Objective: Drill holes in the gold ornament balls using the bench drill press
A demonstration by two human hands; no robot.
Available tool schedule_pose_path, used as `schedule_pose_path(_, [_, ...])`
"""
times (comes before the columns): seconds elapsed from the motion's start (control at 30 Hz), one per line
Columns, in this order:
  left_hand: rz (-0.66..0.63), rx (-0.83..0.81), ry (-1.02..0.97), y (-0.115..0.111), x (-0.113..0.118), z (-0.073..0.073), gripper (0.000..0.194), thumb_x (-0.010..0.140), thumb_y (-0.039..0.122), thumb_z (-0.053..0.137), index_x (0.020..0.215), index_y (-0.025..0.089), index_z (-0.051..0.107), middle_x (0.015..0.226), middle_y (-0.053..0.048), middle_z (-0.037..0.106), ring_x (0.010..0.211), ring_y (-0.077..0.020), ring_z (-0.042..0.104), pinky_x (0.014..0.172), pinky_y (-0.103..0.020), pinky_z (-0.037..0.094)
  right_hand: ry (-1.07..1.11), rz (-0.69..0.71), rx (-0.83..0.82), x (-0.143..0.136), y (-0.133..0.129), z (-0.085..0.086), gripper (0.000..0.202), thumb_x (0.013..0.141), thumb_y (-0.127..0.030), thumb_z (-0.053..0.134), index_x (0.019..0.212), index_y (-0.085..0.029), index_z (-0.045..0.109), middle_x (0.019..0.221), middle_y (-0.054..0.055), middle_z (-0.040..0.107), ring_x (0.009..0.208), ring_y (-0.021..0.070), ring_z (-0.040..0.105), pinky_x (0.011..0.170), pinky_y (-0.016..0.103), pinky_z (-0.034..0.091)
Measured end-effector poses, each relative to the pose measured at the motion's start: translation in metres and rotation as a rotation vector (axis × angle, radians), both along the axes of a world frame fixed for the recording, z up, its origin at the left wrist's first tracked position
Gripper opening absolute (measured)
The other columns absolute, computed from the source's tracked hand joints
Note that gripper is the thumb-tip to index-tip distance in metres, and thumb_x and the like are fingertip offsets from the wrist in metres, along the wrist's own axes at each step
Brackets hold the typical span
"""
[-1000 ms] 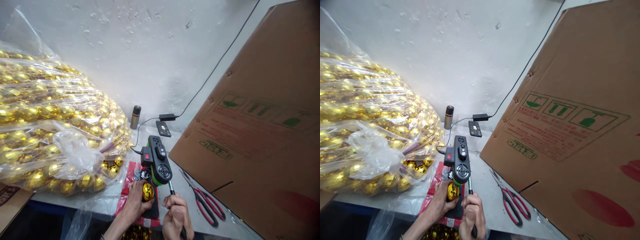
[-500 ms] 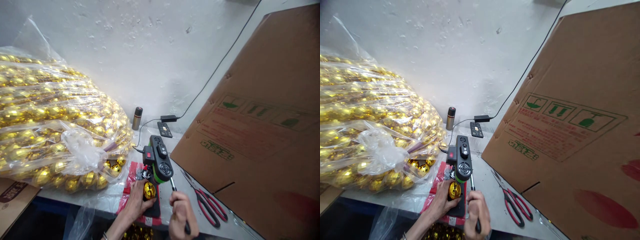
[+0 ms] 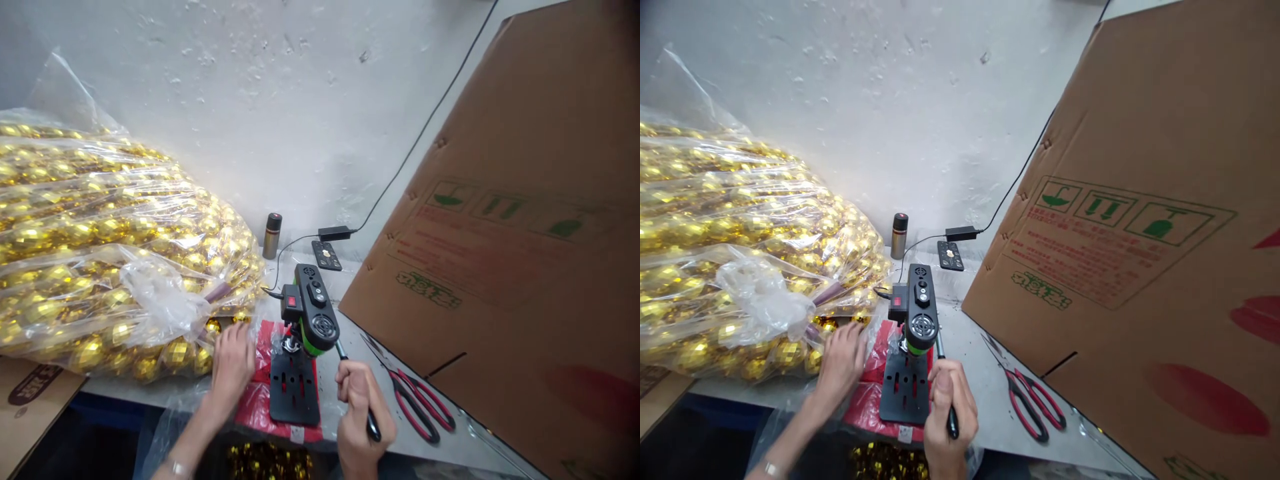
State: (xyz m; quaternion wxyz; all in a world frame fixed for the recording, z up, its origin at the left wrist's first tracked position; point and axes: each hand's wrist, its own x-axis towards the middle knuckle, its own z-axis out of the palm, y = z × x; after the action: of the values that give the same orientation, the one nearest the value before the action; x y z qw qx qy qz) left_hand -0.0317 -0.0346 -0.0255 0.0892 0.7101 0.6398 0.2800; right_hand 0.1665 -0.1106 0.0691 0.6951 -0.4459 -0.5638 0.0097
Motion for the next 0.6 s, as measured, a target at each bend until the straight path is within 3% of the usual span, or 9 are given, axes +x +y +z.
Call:
schedule_pose_path(0.1, [0.085,-0.14,0.061,0.056,0.003,0.036,0.034,0.097,0.024,0.051,0.106,0.007,0.079,0.111,-0.03,0.077,0.116,-0.0451,0.07,0.11,-0.06,0.046,-0.004,-0.002,-0.004,-0.001,-0.002,0.003,0.037,0.111,-0.023,0.047,0.075,-0.023,0.053,0.065,-0.004,0.05,0.053,0.01,0.046,0.049,0.025,0.035])
schedule_pose_path(0.23, [0.066,-0.189,-0.006,0.086,0.013,0.039,0.017,0.086,0.025,0.065,0.086,0.014,0.079,0.09,-0.021,0.079,0.106,-0.0429,0.073,0.104,-0.054,0.049,0.009,0.001,-0.009,-0.002,-0.002,0.001,0.037,0.112,-0.023,0.047,0.075,-0.022,0.052,0.068,-0.004,0.052,0.055,0.0096,0.048,0.051,0.024,0.036])
schedule_pose_path(0.4, [0.087,-0.227,-0.175,0.081,0.018,0.038,0.02,0.086,0.031,0.069,0.091,0.013,0.077,0.094,-0.022,0.08,0.111,-0.0452,0.073,0.101,-0.052,0.052,0.004,0.028,-0.002,0.001,-0.003,-0.008,0.038,0.111,-0.019,0.046,0.073,-0.022,0.048,0.069,-0.004,0.053,0.06,0.0099,0.052,0.057,0.024,0.04])
schedule_pose_path(0.5, [0.088,-0.231,-0.323,0.07,0.011,0.048,0.035,0.091,0.047,0.067,0.101,0.015,0.075,0.103,-0.021,0.08,0.116,-0.0431,0.073,0.101,-0.049,0.054,-0.004,0.044,0.019,0.002,-0.003,-0.01,0.038,0.11,-0.016,0.046,0.073,-0.023,0.047,0.068,-0.003,0.051,0.063,0.0112,0.054,0.058,0.025,0.041])
schedule_pose_path(0.6, [0.075,-0.247,-0.482,0.048,0.008,0.051,0.056,0.098,0.065,0.053,0.118,0.016,0.071,0.108,-0.016,0.08,0.11,-0.0358,0.076,0.094,-0.043,0.059,0.016,0.04,0.03,0.0,-0.001,-0.005,0.039,0.11,-0.016,0.046,0.071,-0.023,0.046,0.068,-0.003,0.05,0.063,0.0114,0.054,0.057,0.025,0.039])
